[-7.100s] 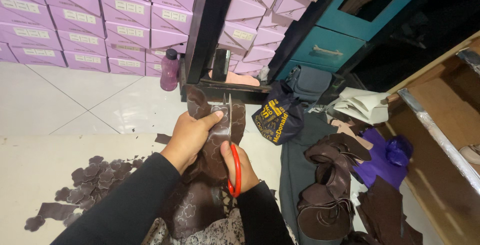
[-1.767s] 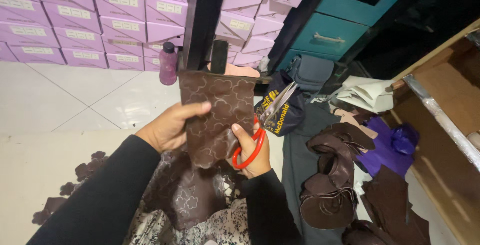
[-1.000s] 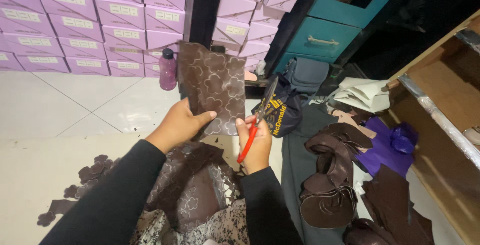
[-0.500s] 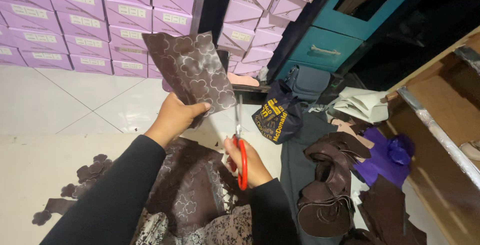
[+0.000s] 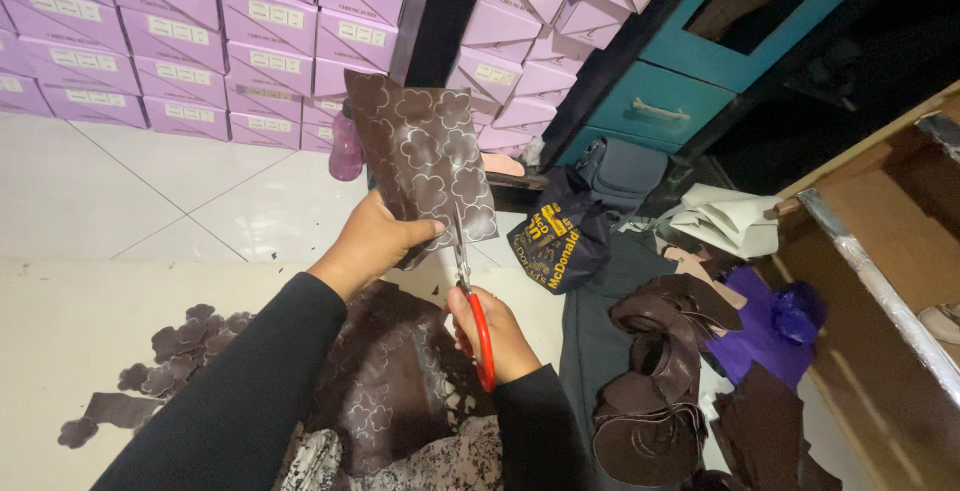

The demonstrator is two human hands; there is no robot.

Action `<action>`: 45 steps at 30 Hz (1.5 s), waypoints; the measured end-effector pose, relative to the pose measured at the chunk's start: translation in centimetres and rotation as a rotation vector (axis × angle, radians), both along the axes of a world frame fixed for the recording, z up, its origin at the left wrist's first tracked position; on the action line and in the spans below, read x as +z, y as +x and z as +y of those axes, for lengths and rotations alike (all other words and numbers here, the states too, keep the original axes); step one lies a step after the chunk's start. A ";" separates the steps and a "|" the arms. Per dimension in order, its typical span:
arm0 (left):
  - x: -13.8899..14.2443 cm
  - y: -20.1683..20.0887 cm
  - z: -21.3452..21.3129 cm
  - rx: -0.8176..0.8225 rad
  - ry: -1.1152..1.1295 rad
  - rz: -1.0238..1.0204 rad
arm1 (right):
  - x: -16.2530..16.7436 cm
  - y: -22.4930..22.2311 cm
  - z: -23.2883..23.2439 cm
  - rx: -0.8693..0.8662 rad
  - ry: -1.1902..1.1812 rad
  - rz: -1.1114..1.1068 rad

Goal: The person uses red-handled scissors to cut a brown patterned fabric into smaller pieces. The person holds the fabric with the left hand and cuts with the right hand, creating multiple cutouts that accumulate on the floor.

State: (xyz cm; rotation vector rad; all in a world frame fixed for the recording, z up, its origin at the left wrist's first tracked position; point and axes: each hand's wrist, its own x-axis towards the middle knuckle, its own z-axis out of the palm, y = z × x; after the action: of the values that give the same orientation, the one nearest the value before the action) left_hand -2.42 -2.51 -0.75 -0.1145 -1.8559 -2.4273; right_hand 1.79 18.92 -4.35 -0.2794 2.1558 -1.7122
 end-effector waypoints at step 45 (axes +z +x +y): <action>-4.5 -2.3 2.9 0.152 -0.116 0.060 | -2.4 -1.5 2.0 -0.042 0.387 0.012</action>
State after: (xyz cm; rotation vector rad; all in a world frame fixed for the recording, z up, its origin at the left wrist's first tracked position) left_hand -4.74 0.35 -5.26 -0.0503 -1.9048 -2.1932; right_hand 0.28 20.87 -6.72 -0.1390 2.4551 -1.2761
